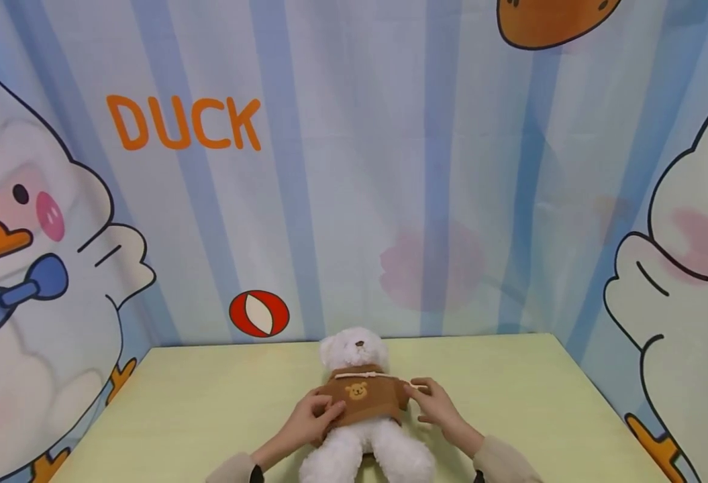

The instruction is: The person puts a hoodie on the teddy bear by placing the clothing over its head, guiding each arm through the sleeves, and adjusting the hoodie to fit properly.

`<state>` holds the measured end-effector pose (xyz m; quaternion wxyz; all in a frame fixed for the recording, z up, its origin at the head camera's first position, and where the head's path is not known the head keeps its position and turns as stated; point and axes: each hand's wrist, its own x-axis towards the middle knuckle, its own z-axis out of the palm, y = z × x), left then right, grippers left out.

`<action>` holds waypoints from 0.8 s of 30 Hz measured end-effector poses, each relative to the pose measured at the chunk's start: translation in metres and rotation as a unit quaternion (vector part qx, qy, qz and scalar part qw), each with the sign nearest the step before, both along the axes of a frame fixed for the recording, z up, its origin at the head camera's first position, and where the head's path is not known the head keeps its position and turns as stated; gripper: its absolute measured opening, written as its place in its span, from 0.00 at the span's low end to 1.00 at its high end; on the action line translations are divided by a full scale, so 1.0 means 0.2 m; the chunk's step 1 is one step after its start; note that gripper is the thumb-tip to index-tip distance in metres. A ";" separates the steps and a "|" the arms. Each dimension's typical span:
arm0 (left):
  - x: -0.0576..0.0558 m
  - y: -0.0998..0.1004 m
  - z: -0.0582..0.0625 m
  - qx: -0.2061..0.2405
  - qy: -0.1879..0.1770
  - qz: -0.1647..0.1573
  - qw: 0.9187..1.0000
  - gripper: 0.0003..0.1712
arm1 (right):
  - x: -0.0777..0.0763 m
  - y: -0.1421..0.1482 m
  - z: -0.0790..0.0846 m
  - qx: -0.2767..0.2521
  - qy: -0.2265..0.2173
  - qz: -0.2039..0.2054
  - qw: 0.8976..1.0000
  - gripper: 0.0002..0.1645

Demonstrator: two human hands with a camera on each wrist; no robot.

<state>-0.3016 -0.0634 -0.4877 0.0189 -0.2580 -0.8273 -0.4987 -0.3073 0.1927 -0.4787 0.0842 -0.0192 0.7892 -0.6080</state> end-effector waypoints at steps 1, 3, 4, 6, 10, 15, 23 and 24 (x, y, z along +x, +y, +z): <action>0.01 0.00 0.00 -0.012 0.017 0.018 1.000 0.26 | -0.01 -0.01 0.00 -0.015 -0.045 -0.005 0.999 0.34; 0.01 0.01 0.00 -0.034 0.055 0.044 0.997 0.23 | -0.04 -0.02 0.00 -0.030 -0.097 0.014 0.995 0.43; 0.02 0.01 0.00 -0.041 0.065 0.044 0.996 0.19 | -0.04 -0.03 0.00 -0.035 -0.111 0.024 0.993 0.44; 0.03 0.02 0.00 -0.054 0.081 0.034 0.995 0.10 | -0.05 -0.05 0.00 -0.034 -0.109 0.029 0.993 0.41; 0.04 0.03 0.03 -0.101 0.069 -0.017 0.992 0.22 | -0.04 -0.08 0.03 0.021 -0.045 -0.005 0.999 0.31; 0.04 0.04 0.12 -0.239 0.063 -0.033 0.969 0.22 | -0.05 -0.08 0.09 0.058 -0.055 0.013 0.997 0.21; 0.01 0.09 0.15 -0.285 0.106 0.022 0.952 0.09 | -0.06 -0.06 0.04 0.016 -0.115 0.091 0.989 0.27; 0.00 0.10 0.14 -0.271 0.101 0.025 0.957 0.09 | -0.07 -0.07 0.04 0.036 -0.101 0.099 0.989 0.29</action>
